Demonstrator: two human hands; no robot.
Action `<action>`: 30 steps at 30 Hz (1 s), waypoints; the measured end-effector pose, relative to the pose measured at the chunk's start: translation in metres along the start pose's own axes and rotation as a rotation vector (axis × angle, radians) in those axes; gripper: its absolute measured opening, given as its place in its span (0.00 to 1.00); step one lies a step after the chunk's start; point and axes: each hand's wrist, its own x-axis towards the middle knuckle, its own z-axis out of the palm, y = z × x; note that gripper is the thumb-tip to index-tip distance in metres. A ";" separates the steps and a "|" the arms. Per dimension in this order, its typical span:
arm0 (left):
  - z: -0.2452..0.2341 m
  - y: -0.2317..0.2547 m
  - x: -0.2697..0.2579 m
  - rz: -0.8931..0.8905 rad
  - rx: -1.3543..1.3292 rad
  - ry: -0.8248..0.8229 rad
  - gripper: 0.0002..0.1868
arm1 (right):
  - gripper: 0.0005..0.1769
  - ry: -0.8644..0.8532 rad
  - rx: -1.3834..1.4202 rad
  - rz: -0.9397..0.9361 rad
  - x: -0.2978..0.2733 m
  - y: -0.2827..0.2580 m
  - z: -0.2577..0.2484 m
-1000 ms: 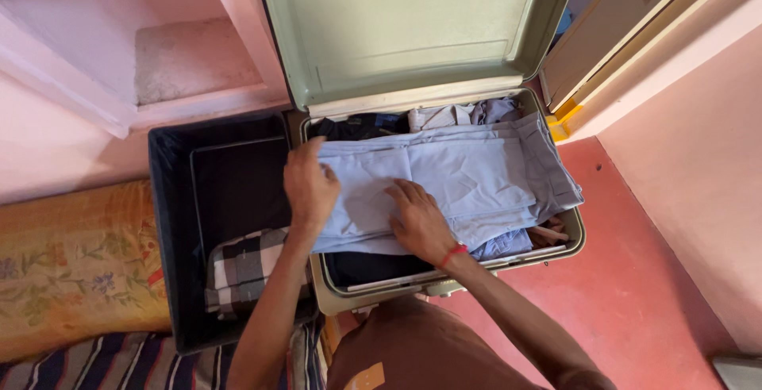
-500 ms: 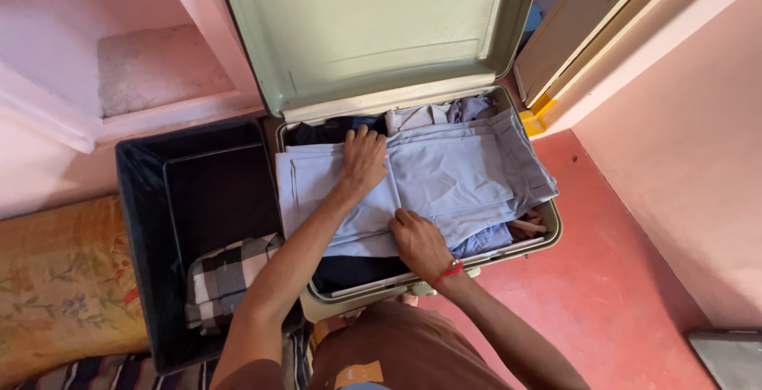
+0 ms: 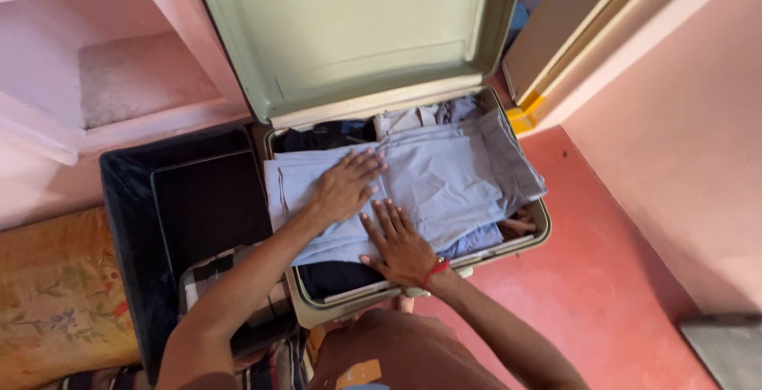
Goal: The person folds and organizes various items of clothing, including shirts and trousers, into two suitcases, rearranging them to fit properly.
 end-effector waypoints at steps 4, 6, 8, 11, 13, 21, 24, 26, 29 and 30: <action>-0.004 -0.003 0.021 -0.044 0.150 0.057 0.29 | 0.45 -0.011 0.016 -0.025 -0.016 -0.001 -0.009; -0.009 0.005 0.034 -0.087 0.220 0.057 0.31 | 0.42 -0.059 0.097 -0.035 -0.029 0.001 -0.016; -0.016 0.013 0.049 -0.146 0.314 0.051 0.35 | 0.35 -0.139 0.227 -0.062 -0.039 0.018 -0.027; -0.022 0.030 0.072 -0.177 -0.017 0.208 0.32 | 0.29 0.174 0.496 0.345 -0.047 0.068 -0.050; -0.017 0.043 0.086 -0.271 -0.291 0.202 0.23 | 0.30 0.389 0.069 0.595 -0.052 0.100 -0.054; 0.050 0.019 0.113 -0.596 -1.639 -0.010 0.31 | 0.30 0.346 0.227 1.059 -0.054 0.184 -0.014; 0.039 -0.006 0.104 -0.649 -1.776 -0.111 0.33 | 0.22 0.629 0.217 0.922 -0.047 0.160 -0.039; 0.018 -0.021 0.093 -0.684 -1.829 -0.180 0.37 | 0.17 0.905 0.097 0.649 -0.029 0.120 -0.058; -0.006 -0.046 0.077 -0.866 -1.939 -0.243 0.43 | 0.19 0.829 0.394 0.434 0.007 0.038 -0.074; -0.008 -0.057 0.074 -0.836 -1.955 -0.236 0.45 | 0.19 0.722 0.482 0.290 0.015 0.009 -0.077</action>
